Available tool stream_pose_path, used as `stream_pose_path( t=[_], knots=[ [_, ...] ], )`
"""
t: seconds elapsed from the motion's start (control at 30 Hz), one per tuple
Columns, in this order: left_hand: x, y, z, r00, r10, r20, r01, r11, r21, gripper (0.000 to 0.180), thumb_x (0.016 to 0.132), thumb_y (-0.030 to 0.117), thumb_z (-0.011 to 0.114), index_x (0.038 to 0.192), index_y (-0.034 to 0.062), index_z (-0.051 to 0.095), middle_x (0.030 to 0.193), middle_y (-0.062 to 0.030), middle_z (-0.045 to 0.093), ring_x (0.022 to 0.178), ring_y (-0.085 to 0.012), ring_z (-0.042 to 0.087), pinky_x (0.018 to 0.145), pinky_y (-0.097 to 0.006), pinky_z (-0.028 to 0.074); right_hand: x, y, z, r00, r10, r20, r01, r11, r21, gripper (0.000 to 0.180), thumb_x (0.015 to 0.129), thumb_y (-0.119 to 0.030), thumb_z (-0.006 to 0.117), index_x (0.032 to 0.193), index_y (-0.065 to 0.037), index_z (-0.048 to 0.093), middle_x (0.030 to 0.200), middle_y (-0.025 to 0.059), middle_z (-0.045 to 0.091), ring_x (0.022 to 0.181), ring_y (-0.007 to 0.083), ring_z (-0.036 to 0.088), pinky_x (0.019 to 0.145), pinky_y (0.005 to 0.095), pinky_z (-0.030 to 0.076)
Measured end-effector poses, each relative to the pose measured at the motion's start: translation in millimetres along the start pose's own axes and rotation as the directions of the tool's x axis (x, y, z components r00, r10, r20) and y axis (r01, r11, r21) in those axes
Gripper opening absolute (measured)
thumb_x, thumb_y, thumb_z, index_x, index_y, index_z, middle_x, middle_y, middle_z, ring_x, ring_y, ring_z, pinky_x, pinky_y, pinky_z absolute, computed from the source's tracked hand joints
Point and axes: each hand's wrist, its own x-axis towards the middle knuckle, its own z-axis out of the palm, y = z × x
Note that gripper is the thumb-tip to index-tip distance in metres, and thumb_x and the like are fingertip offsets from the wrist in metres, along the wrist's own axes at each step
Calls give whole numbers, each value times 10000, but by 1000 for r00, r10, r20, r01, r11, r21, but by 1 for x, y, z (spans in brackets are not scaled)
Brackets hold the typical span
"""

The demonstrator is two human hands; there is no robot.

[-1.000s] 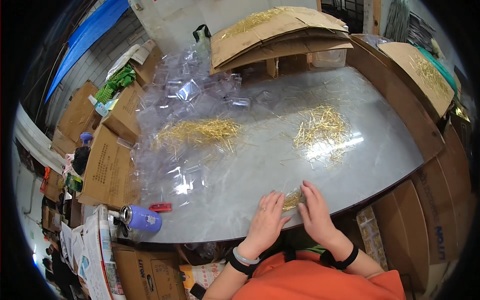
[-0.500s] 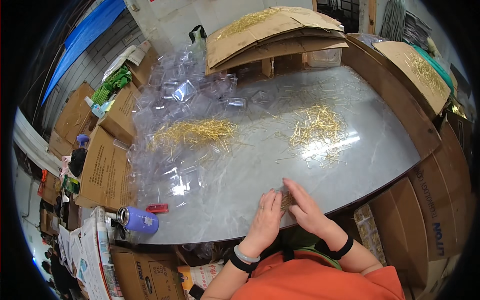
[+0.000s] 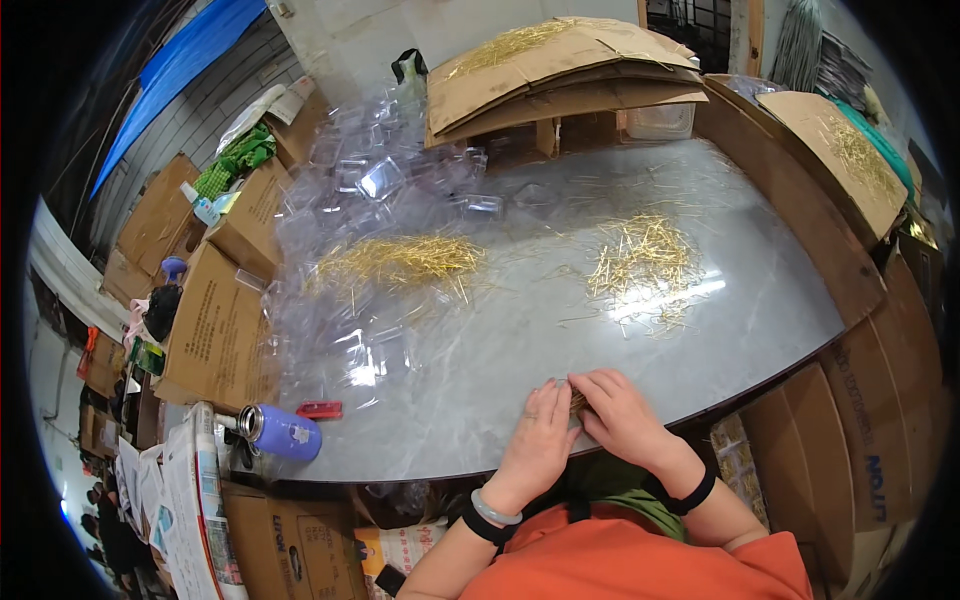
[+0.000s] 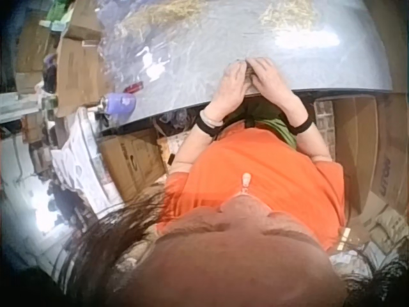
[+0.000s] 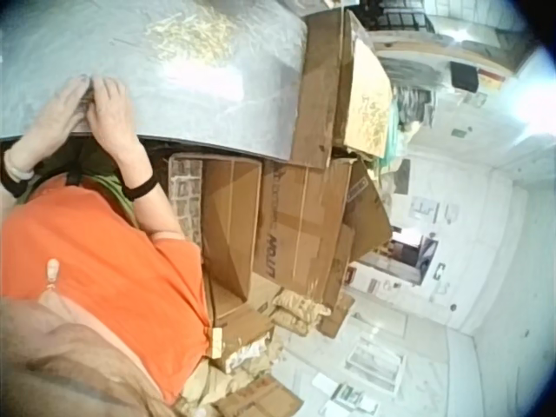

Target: Packaging small gold-colored metal components into plastic trays and organizing them in boxes.

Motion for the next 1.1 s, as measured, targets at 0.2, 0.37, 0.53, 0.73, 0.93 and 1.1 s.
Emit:
stream_pose_path(
  t=[0.2,0.37,0.53,0.73,0.93,1.1],
  knots=[
    [3,0,5,1000,5,28,-5,1000,22,616,917,1,528,1482,-127,317,1434,-304,405,1395,-460,392,1193,-528,328,-14,-13,22,998,47,-48,-27,934,357,855,832,-42,567,1573,54,151,1622,294,208,1530,426,192,1255,456,181],
    [-4,-1,3,999,-34,20,33,998,54,625,913,-34,475,1500,-133,283,1440,-311,397,1376,-463,406,1172,-508,357,-11,2,16,991,110,-78,-60,876,479,748,854,-15,559,1540,45,268,1598,274,274,1497,428,261,1238,454,233],
    [-5,-8,13,997,-60,-39,61,998,6,645,915,-36,466,1523,-115,262,1451,-299,399,1342,-461,434,1140,-480,391,-4,-10,14,998,-57,-30,57,998,7,616,869,25,559,1464,51,400,1469,252,467,1382,442,434,1150,469,395],
    [-7,-6,15,994,-92,-56,89,995,-51,648,941,-16,467,1547,-83,248,1527,-310,338,1377,-468,417,1143,-452,398,-7,-18,30,991,-104,-89,76,960,-271,435,874,-28,585,1305,34,591,1334,168,609,1301,368,546,1137,483,411],
    [-10,-28,-25,989,-145,25,146,989,-18,624,940,38,559,1515,-48,333,1525,-326,350,1422,-483,358,1176,-507,340,-5,-3,17,990,-86,-112,38,926,-375,347,905,-16,590,1251,-19,619,1311,132,626,1331,384,511,1186,636,251],
    [-21,-101,-129,803,-543,-247,590,662,463,738,934,387,687,1513,37,392,1535,-309,353,1434,-535,294,1164,-605,281,-11,13,8,982,-22,-188,-37,950,-309,295,916,3,596,1207,-36,630,1296,123,635,1299,419,520,1159,677,261]
  ],
)
